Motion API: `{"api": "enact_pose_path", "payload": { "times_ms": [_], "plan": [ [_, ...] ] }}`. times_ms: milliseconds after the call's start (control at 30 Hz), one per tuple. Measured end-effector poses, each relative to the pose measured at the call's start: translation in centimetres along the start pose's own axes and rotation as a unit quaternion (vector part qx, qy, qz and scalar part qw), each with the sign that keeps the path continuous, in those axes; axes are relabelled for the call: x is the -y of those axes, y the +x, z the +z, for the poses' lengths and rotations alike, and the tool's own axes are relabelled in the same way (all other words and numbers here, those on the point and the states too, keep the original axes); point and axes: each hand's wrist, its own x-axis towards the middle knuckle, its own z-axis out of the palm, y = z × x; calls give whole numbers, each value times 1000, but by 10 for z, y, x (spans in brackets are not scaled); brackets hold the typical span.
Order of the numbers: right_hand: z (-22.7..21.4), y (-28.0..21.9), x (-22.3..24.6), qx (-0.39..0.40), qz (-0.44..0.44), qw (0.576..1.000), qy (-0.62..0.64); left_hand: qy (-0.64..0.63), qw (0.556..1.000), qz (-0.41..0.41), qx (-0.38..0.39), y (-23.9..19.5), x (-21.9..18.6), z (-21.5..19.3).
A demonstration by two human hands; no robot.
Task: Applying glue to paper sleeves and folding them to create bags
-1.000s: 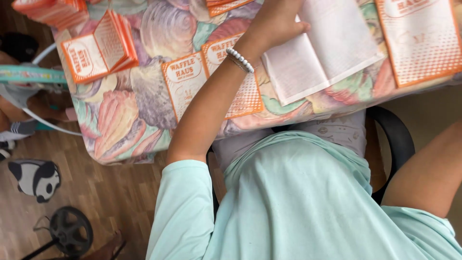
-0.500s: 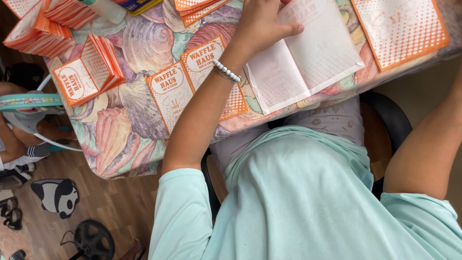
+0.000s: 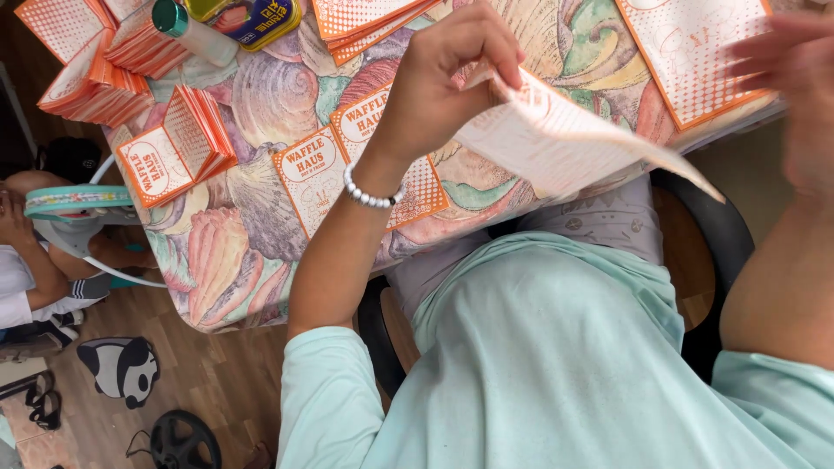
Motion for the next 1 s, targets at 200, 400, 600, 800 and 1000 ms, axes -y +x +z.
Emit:
{"api": "enact_pose_path", "payload": {
  "times_ms": [200,400,600,800,1000],
  "plan": [
    [100,55,107,187,244,943,130,55,997,18,-59,-21,-29,3],
    [104,71,108,221,176,956,73,77,997,13,-5,-46,-59,-21],
    [96,72,166,187,-64,945,-259,90,989,-16,115,-49,-104,-47],
    [113,74,203,192,-259,865,-385,437,898,-30,50,-43,-66,30],
    [96,35,151,90,-190,973,-95,38,964,-112,-238,-77,-48,82]
  ]
}}
